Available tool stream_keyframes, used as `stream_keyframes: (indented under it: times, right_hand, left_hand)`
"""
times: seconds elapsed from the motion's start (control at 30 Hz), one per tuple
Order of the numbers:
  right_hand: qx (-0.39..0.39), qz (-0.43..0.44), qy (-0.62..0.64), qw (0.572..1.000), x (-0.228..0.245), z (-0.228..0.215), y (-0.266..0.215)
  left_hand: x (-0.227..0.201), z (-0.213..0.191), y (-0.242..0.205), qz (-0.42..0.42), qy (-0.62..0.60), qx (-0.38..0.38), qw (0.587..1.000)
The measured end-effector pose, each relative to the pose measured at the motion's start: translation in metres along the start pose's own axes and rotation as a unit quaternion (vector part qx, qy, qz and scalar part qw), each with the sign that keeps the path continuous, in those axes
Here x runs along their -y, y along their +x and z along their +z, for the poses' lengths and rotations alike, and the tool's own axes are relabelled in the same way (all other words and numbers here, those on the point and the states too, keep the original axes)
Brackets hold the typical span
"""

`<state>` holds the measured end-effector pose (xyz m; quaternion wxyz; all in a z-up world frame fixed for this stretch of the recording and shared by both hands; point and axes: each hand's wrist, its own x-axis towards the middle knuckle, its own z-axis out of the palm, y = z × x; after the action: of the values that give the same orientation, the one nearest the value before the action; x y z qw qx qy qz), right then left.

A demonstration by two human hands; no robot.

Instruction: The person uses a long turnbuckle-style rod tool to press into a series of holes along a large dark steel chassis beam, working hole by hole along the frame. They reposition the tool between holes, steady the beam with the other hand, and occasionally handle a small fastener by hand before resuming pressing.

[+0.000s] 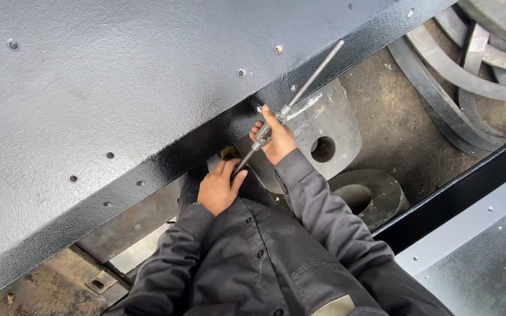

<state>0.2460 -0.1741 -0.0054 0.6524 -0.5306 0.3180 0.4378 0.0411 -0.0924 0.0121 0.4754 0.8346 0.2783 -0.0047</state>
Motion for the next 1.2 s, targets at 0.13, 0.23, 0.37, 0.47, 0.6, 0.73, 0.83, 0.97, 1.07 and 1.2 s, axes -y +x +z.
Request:
stream_keyframes:
  times: [0.13, 0.23, 0.37, 0.47, 0.6, 0.73, 0.83, 0.97, 1.07, 1.2]
  right_hand:
    - [-0.033, -0.146, -0.653, 0.742, 0.038, -0.034, -0.029]
    - [-0.100, -0.513, -0.686, 0.505, 0.083, -0.035, -0.061]
    - [-0.119, -0.495, -0.731, 0.453, 0.054, -0.108, -0.022]
    - [-0.161, -0.396, -0.722, 0.544, -0.017, -0.147, 0.011]
    - [-0.033, -0.039, -0.469, 0.882, -0.134, -0.071, -0.015]
    - [0.308, 0.033, -0.070, 0.948, -0.065, 0.097, -0.025]
    - [0.228, -0.381, -0.345, 0.827, 0.035, 0.116, 0.016]
    - [0.235, -0.577, -0.686, 0.375, 0.097, 0.077, -0.014]
    - [0.099, -0.644, -0.715, 0.255, 0.123, 0.024, 0.006]
    - [-0.075, -0.487, -0.708, 0.505, 0.039, -0.087, 0.008]
  left_hand:
    - [0.040, -0.007, -0.020, -0.090, 0.027, 0.123, 0.988]
    - [0.014, -0.076, 0.015, -0.019, 0.047, -0.019, 0.999]
    - [-0.056, -0.145, 0.073, 0.053, 0.148, -0.096, 0.983]
    - [-0.084, -0.152, 0.090, 0.111, 0.096, -0.216, 0.965]
    - [-0.082, -0.153, 0.049, 0.081, 0.024, -0.304, 0.949]
    - [-0.055, -0.143, 0.007, -0.006, -0.015, -0.329, 0.944]
    - [-0.019, -0.138, -0.011, -0.037, -0.012, -0.298, 0.954]
    - [0.012, -0.120, -0.034, -0.065, -0.016, -0.255, 0.965]
    - [0.034, -0.098, -0.052, -0.139, -0.029, -0.223, 0.964]
    - [0.055, -0.071, -0.084, -0.201, -0.071, -0.149, 0.966]
